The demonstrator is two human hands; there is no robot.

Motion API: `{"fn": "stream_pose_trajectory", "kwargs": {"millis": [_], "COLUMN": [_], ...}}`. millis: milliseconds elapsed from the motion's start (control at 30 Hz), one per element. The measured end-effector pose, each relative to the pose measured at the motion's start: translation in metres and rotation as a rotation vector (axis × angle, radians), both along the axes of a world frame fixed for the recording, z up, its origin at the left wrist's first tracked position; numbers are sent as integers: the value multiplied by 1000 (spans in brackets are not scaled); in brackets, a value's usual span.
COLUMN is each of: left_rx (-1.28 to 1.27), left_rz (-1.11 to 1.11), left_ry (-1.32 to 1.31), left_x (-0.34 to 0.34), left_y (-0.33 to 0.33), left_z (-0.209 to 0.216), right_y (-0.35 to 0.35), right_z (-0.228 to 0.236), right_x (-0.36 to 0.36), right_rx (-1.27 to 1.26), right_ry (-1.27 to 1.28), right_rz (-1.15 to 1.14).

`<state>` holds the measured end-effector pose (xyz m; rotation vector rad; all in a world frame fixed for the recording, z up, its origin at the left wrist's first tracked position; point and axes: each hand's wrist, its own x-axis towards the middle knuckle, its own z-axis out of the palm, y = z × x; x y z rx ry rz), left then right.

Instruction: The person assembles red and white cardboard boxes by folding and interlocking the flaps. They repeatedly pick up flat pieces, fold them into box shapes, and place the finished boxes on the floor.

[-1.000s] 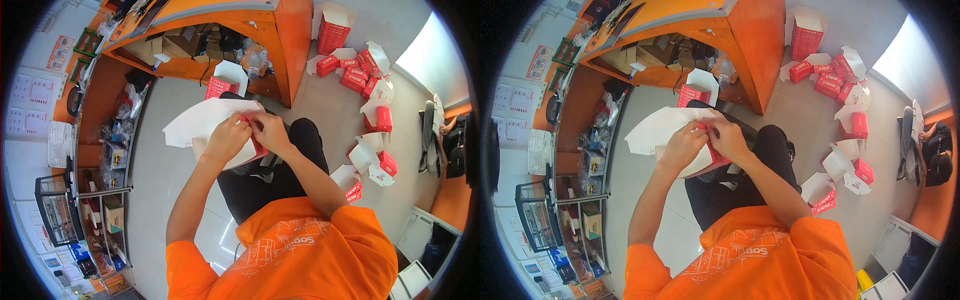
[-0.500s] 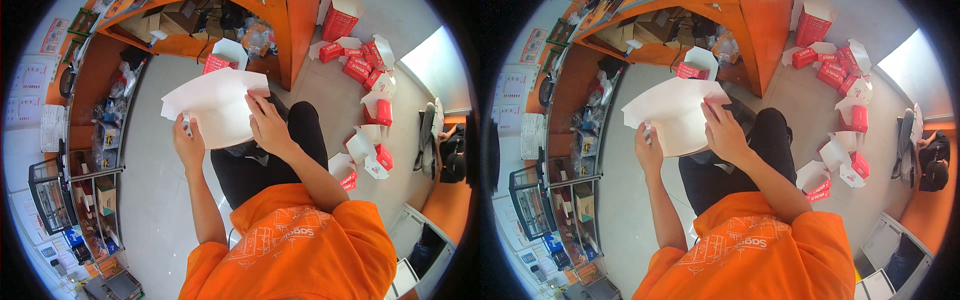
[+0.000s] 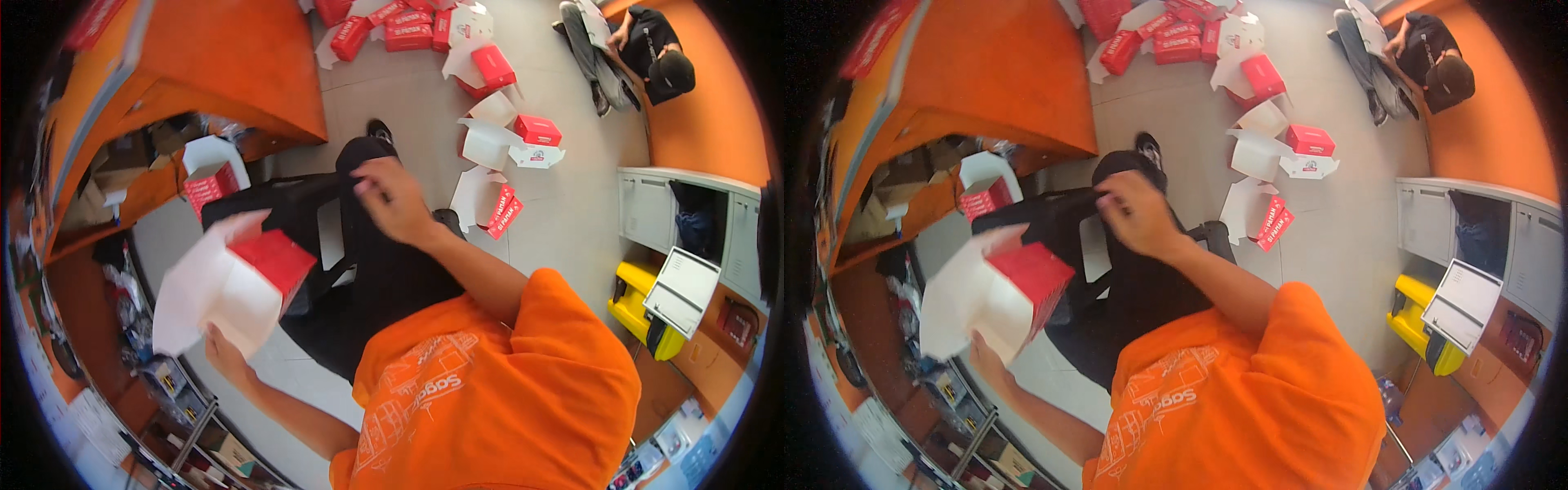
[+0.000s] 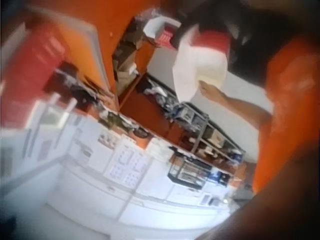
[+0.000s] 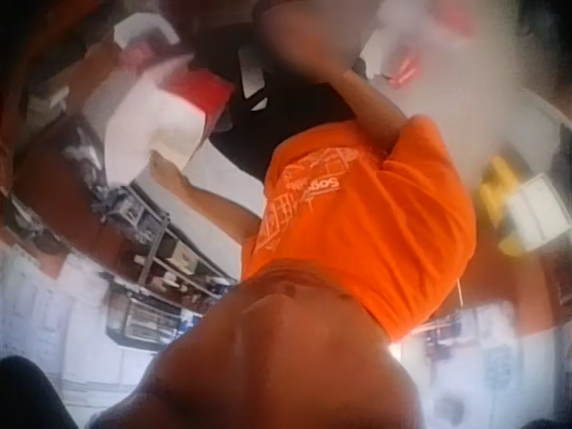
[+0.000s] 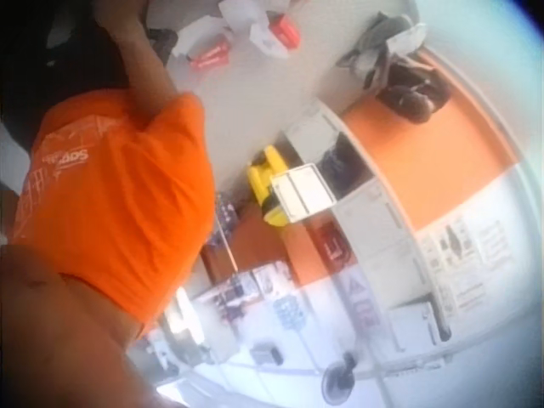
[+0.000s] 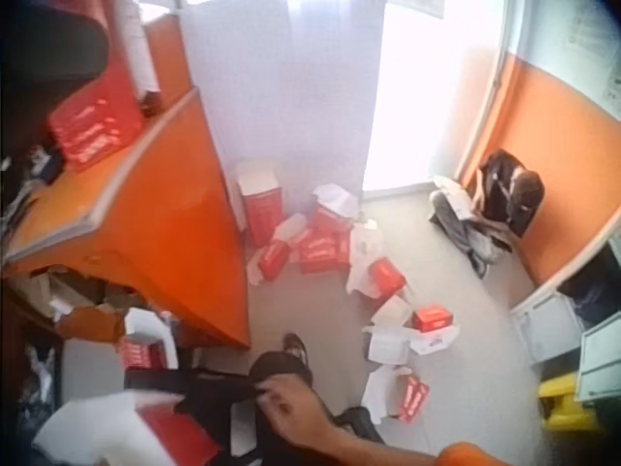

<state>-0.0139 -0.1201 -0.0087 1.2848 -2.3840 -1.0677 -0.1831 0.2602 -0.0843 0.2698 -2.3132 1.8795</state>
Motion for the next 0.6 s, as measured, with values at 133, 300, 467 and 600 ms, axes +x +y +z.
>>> {"fn": "stream_pose_trajectory", "kwargs": {"millis": [133, 300, 467, 600], "left_rx": [-283, -506, -493, -492], "left_rz": [-33, 35, 93, -177], "left_ry": [-224, -471, -575, -571], "left_x": [10, 14, 5, 20], "left_y": [12, 27, 50, 26], "left_z": [6, 26, 47, 52], "right_y": [117, 199, 221, 233], "right_z": [-176, -346, -463, -528], "right_x": [-7, 16, -16, -34], "right_rx": [321, 765, 883, 1136], "right_ry": [-323, -809, -1279, -1307], "right_rz": [-397, -202, -2, 107]}}
